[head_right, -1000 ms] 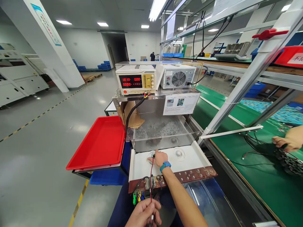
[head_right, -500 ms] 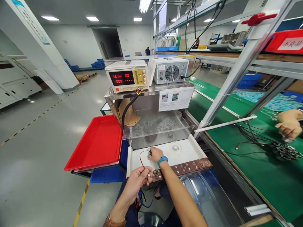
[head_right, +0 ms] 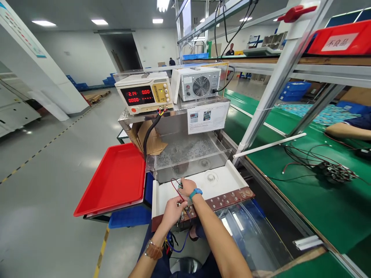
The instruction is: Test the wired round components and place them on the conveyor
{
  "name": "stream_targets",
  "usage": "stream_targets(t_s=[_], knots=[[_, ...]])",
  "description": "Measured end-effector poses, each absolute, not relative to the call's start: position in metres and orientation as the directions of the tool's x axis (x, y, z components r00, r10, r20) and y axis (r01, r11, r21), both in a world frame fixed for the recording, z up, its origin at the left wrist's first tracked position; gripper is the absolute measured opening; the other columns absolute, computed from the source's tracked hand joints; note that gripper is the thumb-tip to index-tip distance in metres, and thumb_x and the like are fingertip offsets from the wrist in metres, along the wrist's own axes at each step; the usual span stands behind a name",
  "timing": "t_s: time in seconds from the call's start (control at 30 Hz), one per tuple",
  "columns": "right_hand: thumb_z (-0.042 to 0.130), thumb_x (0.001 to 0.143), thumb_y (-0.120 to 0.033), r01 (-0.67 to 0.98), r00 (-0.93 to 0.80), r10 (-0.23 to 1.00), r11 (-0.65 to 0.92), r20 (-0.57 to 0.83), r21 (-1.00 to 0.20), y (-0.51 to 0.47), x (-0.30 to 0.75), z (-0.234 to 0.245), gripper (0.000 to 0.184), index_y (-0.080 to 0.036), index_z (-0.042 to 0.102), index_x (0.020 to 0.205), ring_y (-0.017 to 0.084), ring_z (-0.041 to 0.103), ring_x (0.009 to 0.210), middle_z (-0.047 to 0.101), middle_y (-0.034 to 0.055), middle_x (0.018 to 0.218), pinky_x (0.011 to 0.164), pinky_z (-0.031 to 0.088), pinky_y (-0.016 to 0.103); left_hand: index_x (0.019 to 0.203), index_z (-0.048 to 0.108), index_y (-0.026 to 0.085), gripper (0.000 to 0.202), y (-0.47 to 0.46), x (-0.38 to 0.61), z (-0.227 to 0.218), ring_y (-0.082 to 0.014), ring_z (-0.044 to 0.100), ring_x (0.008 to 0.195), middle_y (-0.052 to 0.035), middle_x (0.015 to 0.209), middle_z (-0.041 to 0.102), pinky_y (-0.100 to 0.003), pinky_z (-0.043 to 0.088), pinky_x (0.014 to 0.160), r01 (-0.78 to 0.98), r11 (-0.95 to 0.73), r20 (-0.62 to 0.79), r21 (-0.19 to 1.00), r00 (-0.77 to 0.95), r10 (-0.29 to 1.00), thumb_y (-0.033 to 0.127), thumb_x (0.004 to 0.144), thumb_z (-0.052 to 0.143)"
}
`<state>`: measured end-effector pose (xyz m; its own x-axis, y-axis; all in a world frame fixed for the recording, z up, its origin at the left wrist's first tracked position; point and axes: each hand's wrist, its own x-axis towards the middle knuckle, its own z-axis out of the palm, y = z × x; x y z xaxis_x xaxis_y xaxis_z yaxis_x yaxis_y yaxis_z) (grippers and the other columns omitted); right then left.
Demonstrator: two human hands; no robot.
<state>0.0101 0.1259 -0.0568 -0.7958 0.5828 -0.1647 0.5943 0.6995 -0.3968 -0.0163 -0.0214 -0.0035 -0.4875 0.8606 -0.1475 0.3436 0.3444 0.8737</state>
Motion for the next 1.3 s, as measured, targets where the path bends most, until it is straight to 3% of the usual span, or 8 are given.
stream_targets(t_s=[0.33, 0.8, 1.3], knots=[[0.058, 0.078, -0.04, 0.595, -0.797, 0.576, 0.693, -0.184, -0.407, 0.13, 0.009, -0.059, 0.038, -0.017, 0.054, 0.108, 0.024, 0.063, 0.092, 0.068, 0.0096, 0.099, 0.07, 0.036, 0.029, 0.083, 0.07, 0.017, 0.018, -0.018, -0.02, -0.021, -0.0173, 0.062, 0.079, -0.0023, 0.083, 0.072, -0.026, 0.042, 0.074, 0.395, 0.376, -0.145, 0.838, -0.502, 0.852, 0.027, 0.081, 0.055], [0.059, 0.078, -0.041, 0.596, -0.795, 0.582, 0.695, -0.173, -0.403, 0.13, 0.009, -0.06, 0.039, -0.016, 0.055, 0.109, 0.025, 0.063, 0.093, 0.068, 0.0107, 0.1, 0.07, 0.036, 0.029, 0.071, 0.066, 0.015, 0.017, -0.013, -0.016, -0.016, -0.0131, 0.054, 0.065, -0.0015, 0.068, 0.065, -0.022, 0.033, 0.063, 0.461, 0.509, -0.21, 0.727, -0.557, 0.804, 0.025, 0.083, 0.058], [0.059, 0.077, -0.041, 0.596, -0.792, 0.587, 0.686, -0.168, -0.416, 0.129, 0.009, -0.061, 0.038, -0.018, 0.055, 0.106, 0.024, 0.064, 0.09, 0.069, 0.009, 0.094, 0.069, 0.035, 0.029, 0.077, 0.067, 0.017, 0.015, -0.014, -0.014, -0.01, -0.0141, 0.059, 0.072, -0.0026, 0.077, 0.07, -0.023, 0.032, 0.064, 0.465, 0.533, -0.234, 0.707, -0.557, 0.797, 0.026, 0.084, 0.059]])
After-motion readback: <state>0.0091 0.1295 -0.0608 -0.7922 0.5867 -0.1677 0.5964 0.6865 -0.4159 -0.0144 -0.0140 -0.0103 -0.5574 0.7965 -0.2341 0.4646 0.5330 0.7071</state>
